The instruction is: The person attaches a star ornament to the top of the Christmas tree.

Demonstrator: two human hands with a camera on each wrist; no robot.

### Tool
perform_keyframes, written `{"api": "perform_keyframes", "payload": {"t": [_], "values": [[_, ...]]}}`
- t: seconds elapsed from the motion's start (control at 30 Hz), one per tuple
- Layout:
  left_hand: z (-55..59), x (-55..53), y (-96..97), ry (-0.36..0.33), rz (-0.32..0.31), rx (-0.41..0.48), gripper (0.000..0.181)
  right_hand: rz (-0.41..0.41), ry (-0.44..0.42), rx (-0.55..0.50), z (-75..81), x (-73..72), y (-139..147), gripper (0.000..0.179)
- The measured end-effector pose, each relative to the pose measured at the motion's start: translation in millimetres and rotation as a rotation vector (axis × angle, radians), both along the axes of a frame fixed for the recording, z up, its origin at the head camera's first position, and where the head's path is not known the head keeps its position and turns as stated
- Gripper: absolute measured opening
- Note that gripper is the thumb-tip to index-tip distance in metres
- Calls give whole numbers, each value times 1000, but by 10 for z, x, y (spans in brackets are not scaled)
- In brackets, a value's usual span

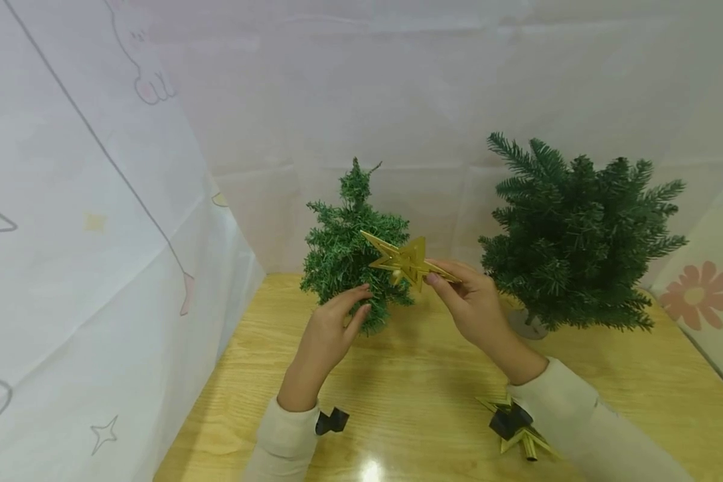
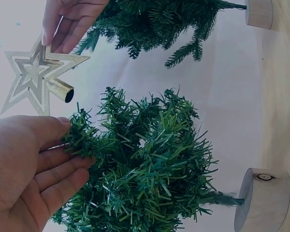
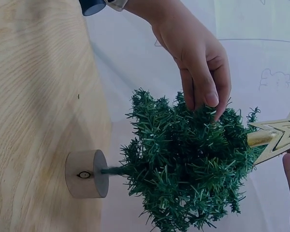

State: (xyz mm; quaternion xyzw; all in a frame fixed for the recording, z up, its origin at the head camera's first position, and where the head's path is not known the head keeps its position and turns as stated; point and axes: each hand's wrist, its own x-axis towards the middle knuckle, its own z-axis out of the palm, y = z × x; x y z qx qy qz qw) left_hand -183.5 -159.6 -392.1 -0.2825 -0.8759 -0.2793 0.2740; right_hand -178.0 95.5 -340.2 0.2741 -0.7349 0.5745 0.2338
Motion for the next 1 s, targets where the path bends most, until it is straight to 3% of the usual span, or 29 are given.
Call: {"api": "perform_keyframes", "payload": {"t": [0.27, 0.7, 1.0], "values": [[-7, -6, -2, 4, -11, 1, 32, -12, -18, 7, 20, -30, -8, 31], [-12, 15, -13, 4, 6, 3, 34, 106, 8, -44, 7, -88, -45, 29], [8, 19, -2, 9, 5, 4, 32, 101, 64, -35, 63, -116, -69, 30]]}}
